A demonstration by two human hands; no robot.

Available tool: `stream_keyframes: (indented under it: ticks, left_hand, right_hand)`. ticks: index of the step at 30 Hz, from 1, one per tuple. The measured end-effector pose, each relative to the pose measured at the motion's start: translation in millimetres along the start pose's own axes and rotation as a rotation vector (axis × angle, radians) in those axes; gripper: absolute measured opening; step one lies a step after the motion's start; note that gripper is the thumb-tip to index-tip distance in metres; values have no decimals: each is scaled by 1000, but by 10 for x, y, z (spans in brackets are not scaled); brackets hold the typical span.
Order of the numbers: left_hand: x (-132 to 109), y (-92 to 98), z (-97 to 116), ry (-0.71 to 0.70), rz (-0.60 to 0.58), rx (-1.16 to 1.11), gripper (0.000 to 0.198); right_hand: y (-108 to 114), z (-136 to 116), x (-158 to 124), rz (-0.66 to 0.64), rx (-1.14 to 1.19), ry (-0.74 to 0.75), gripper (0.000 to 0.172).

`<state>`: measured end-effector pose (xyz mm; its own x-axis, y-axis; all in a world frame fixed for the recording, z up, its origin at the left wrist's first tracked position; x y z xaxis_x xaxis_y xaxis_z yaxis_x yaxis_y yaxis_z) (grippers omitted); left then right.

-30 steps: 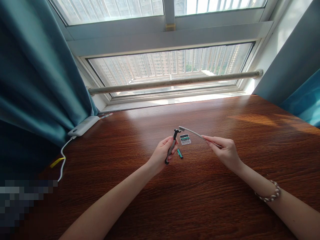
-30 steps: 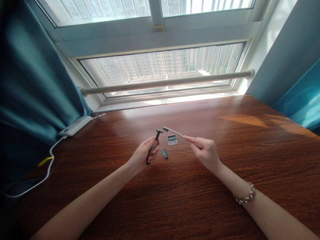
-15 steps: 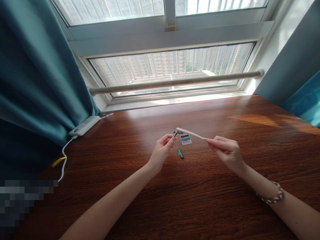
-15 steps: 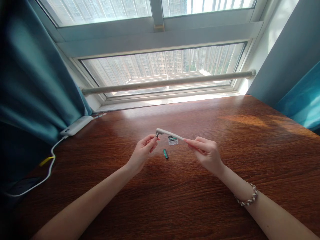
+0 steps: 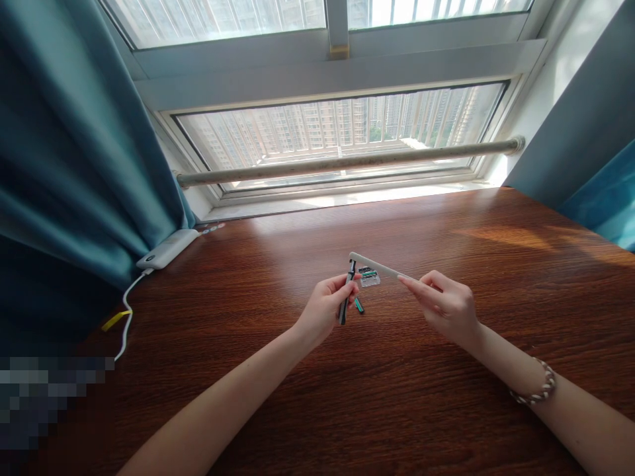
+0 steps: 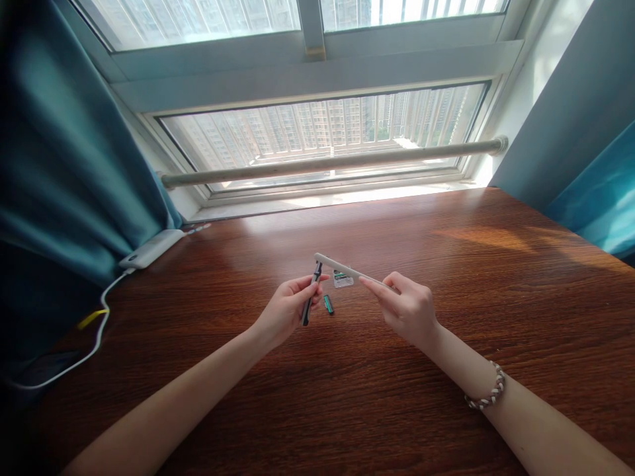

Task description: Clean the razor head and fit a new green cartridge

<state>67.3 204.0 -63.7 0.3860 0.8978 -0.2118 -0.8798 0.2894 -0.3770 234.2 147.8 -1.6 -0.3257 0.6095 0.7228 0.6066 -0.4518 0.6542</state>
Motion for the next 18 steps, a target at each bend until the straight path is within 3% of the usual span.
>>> stream_keyframes:
  ticks: [5, 9, 13, 18]
  left_hand:
    - [-5, -59, 21, 9, -57, -101, 21]
    - [-28, -119, 58, 2, -112, -150, 25]
    - [-53, -163, 115, -31, -139, -156, 19]
    - [-49, -154, 98, -1, -127, -166, 24]
  right_hand:
    - [-81, -80, -15, -69, -4, 81, 45]
    - [9, 6, -18, 33, -17, -7, 45]
    - [-41, -59, -14, -19, -22, 50, 44]
    - [34, -24, -12, 53, -35, 7, 44]
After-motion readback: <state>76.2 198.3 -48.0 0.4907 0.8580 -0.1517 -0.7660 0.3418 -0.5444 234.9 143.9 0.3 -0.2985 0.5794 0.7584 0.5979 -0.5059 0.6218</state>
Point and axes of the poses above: each hand's wrist, its own x-axis towards the middle knuckle, its own y-axis out of the back of the hand, z = x × y, the point moved 10 cm from there along x, towards the middle knuckle, and after that the axes turned 3 degrees about y, right-handed, at the moved point
